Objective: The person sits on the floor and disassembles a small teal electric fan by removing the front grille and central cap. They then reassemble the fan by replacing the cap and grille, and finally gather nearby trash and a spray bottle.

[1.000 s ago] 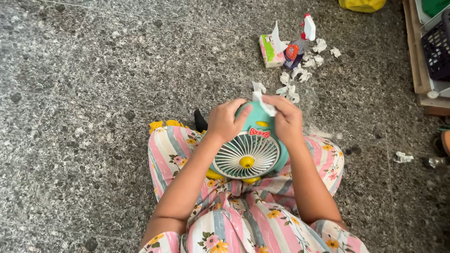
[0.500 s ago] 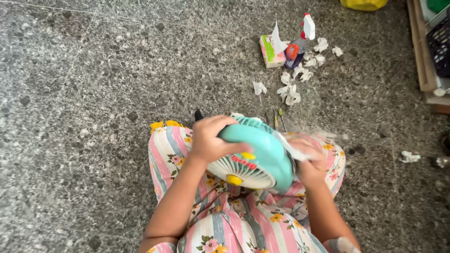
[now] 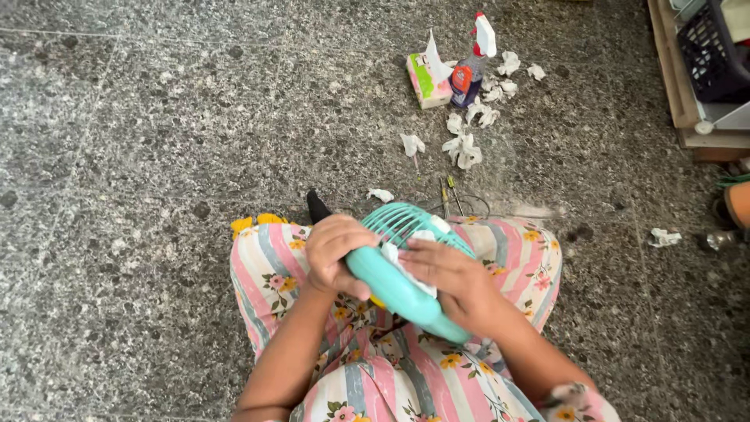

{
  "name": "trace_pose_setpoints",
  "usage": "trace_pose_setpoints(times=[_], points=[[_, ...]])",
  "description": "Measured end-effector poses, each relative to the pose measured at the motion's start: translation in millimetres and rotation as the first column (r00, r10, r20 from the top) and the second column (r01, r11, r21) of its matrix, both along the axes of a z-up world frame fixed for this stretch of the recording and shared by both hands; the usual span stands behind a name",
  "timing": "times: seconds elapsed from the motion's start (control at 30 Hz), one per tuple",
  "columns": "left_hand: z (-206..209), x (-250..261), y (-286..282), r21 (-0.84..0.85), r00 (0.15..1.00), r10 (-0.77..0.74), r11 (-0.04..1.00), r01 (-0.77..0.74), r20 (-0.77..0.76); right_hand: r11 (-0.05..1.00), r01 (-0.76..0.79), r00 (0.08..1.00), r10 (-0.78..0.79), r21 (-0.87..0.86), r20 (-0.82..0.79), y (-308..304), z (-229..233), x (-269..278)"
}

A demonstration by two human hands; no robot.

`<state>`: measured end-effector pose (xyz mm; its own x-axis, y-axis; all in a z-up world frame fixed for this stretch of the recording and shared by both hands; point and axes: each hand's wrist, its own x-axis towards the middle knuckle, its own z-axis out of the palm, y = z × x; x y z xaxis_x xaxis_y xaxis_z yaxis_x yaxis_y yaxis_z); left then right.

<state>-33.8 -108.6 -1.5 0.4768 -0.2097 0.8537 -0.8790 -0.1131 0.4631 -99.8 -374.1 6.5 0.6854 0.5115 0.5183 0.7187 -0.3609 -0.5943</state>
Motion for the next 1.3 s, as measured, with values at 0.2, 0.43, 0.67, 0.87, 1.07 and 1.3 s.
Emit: trace_pose_setpoints(times=[0.2, 0.43, 0.67, 0.87, 1.07, 1.3], points=[[-12, -7, 17, 0.011, 0.994, 0.101, 0.995, -0.101, -0.037, 0.976, 0.202, 0.979, -0.201, -0.081, 0.025, -19, -7, 18], [-7, -5, 17, 0.025, 0.999, 0.046, 0.999, -0.046, -0.018, 0.952, 0.295, 0.942, -0.276, 0.078, -0.192, -51, -4, 46], [4, 1, 6, 0.043, 1.0, 0.005, 0.999, -0.006, 0.024, 0.994, -0.055, 0.997, 0.05, -0.092, -0.06, -35, 37, 49], [11, 6, -3, 0.083, 0.999, -0.023, 0.996, 0.02, 0.031, 0.927, 0.043, 0.993, 0.003, -0.372, 0.121, -29, 54, 46], [12, 9, -10, 0.102, 0.999, 0.044, 0.994, -0.044, 0.006, 0.826, 0.251, 0.967, -0.19, -0.505, 0.17, -38, 31, 57], [25, 2, -15, 0.11, 0.99, 0.087, 0.991, -0.075, -0.107, 0.96, 0.215, 0.957, -0.171, 0.18, -0.234, -52, -59, 82]])
